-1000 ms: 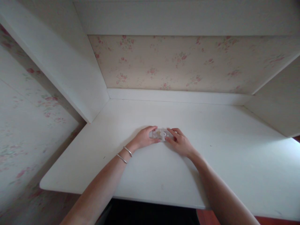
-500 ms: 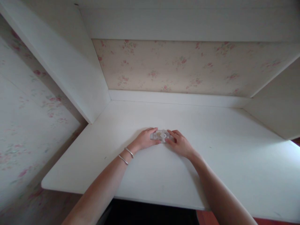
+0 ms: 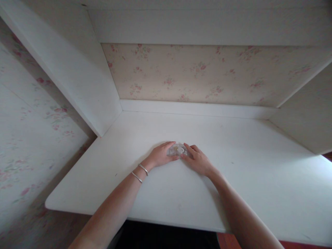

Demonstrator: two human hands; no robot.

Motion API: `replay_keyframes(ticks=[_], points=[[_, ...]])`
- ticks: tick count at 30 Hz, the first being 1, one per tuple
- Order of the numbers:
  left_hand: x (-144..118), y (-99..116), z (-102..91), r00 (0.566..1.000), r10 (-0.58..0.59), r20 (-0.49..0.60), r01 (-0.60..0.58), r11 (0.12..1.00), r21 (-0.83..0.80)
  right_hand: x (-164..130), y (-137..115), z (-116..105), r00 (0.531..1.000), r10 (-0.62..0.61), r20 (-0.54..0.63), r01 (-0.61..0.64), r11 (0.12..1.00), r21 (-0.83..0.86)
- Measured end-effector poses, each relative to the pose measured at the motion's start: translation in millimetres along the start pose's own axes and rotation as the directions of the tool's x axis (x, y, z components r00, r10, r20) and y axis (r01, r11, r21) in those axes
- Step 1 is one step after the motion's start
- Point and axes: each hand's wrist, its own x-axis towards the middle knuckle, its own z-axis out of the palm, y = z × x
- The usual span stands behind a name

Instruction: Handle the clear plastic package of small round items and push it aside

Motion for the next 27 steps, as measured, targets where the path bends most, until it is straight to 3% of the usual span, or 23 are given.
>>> replay_keyframes(ticks=[11, 17, 22, 27], points=[[4, -6, 7.1, 1.0, -0.002, 0.003, 0.002, 0.996, 0.088, -1, 2, 3, 0.998, -0.002, -0.069, 0.002, 1.0, 0.007], [2, -4, 5.9, 1.0, -0.024, 0.006, 0.023, 0.994, 0.106, -2, 4, 2, 0.993, -0.086, -0.076, 0.088, 0.996, 0.028], [2, -5, 4.7, 0.997, -0.07, 0.024, 0.069, 0.996, 0.051, -2, 5, 5, 0.988, -0.011, -0.151, 0.028, 0.993, 0.111], [2, -4, 5.3, 0.998, -0.053, -0.014, 0.054, 0.998, 0.014, 0, 13, -1, 0.951, 0.077, -0.3, -0.002, 0.97, 0.243]])
